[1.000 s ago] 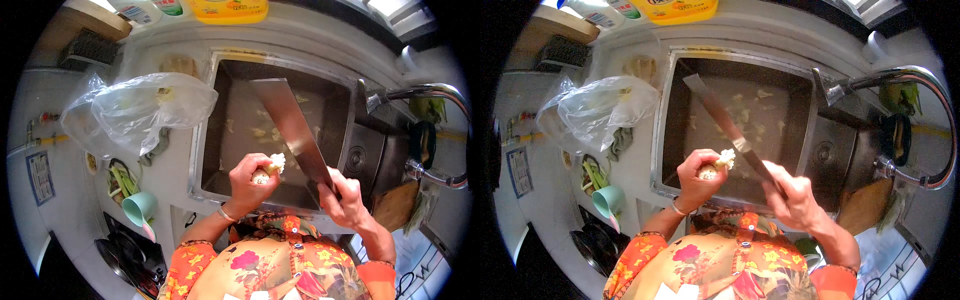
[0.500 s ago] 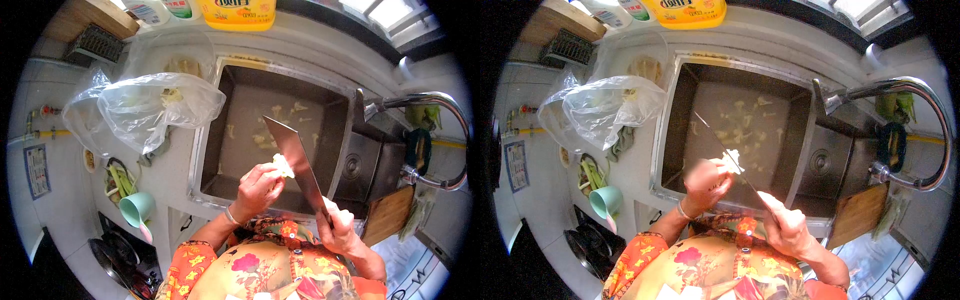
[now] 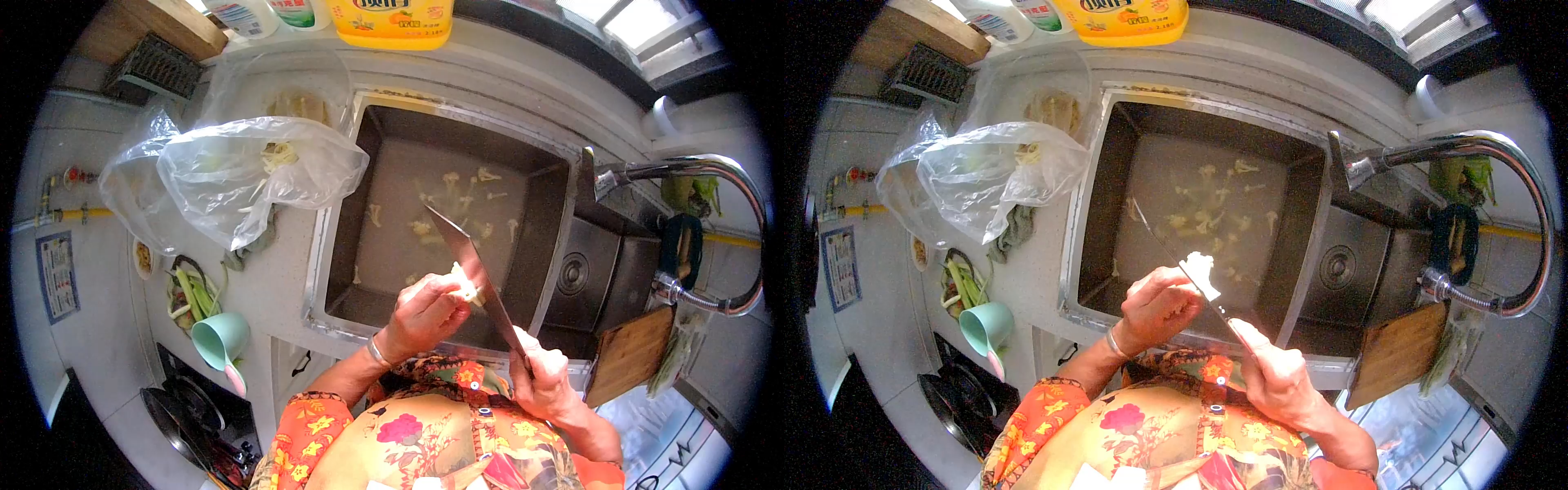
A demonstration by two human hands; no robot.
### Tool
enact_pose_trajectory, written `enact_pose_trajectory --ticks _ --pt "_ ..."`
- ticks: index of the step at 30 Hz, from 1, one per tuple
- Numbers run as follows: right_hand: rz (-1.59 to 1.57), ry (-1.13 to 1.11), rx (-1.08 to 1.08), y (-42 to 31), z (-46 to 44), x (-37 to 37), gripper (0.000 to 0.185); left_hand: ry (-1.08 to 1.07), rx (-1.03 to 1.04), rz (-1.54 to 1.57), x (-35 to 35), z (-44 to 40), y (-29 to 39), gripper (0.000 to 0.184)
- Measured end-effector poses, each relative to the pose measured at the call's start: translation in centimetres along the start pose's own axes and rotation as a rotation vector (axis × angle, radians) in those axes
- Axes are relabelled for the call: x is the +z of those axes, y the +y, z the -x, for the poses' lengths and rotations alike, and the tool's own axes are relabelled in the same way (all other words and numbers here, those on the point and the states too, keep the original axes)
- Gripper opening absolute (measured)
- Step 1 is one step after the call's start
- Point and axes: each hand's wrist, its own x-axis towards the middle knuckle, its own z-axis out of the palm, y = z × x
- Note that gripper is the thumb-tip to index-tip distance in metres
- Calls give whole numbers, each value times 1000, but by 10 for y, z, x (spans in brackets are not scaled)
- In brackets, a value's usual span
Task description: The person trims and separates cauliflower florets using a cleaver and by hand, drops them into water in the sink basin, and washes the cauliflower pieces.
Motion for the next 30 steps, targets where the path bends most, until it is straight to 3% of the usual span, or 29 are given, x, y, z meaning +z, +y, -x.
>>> enact_pose_trajectory --ticks 7,12,18,21,30 --pt "-6 -10 101 -3 -3 8 54 -55 34 60 4 4 2 22" --pt "-20 101 61 1 -5 22 54 -40 25 -10 2 -5 13 24" --pt "-28 61 70 4 -9 17 50 -14 18 -30 2 -1 9 24" --pt "-21 79 11 2 -8 14 51 -4 -87 43 2 6 2 24" --pt "-60 19 20 5 -4 7 54 -45 39 79 -3 2 0 24"
